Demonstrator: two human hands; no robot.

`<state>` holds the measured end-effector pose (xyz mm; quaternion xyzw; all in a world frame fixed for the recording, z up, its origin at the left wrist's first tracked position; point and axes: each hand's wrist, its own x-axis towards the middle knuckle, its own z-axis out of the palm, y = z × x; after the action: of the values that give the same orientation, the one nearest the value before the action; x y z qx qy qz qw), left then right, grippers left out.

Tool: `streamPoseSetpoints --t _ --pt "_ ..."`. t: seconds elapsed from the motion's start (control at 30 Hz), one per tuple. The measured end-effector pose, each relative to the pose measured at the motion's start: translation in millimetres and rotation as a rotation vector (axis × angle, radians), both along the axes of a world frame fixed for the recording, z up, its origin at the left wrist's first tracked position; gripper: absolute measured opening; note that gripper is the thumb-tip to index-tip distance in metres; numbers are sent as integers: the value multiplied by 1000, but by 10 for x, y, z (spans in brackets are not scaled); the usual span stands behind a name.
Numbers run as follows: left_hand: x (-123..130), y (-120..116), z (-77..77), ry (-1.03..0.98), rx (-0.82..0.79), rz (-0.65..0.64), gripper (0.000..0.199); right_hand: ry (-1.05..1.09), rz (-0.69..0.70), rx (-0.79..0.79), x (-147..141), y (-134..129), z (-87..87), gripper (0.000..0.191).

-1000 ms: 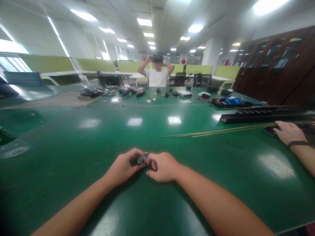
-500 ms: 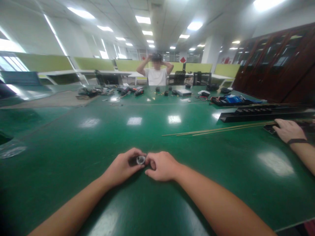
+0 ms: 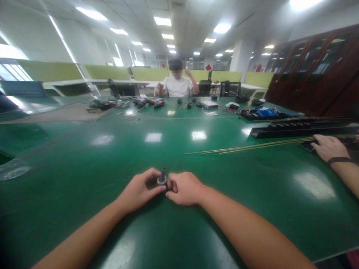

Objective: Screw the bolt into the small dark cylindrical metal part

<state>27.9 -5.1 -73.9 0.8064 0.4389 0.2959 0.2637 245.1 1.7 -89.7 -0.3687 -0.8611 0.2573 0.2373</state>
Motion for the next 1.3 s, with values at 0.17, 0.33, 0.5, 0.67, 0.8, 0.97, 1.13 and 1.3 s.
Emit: streamPoseSetpoints --t 0.17,0.33,0.5,0.67,0.8,0.97,1.13,1.3 --pt "-12 1 12 24 86 32 19 8 -26 -27 -1 7 4 15" --pt "-26 15 -2 37 116 -8 23 77 -176 -16 -1 45 -26 14" --pt "-39 21 -19 49 108 -27 28 136 -239 5 10 70 -38 19" --pt "-32 21 -5 40 78 -14 31 135 -229 23 12 58 -30 19" --pt "-28 27 1 39 77 -50 31 137 -225 30 10 46 -9 21" --pt "-32 28 -13 62 82 -78 32 112 -174 65 5 44 8 14" --pt "-17 17 -13 37 45 -5 35 117 -128 111 -1 61 -10 11" --pt "-2 6 12 52 14 -30 23 124 -96 126 -1 60 -20 13"
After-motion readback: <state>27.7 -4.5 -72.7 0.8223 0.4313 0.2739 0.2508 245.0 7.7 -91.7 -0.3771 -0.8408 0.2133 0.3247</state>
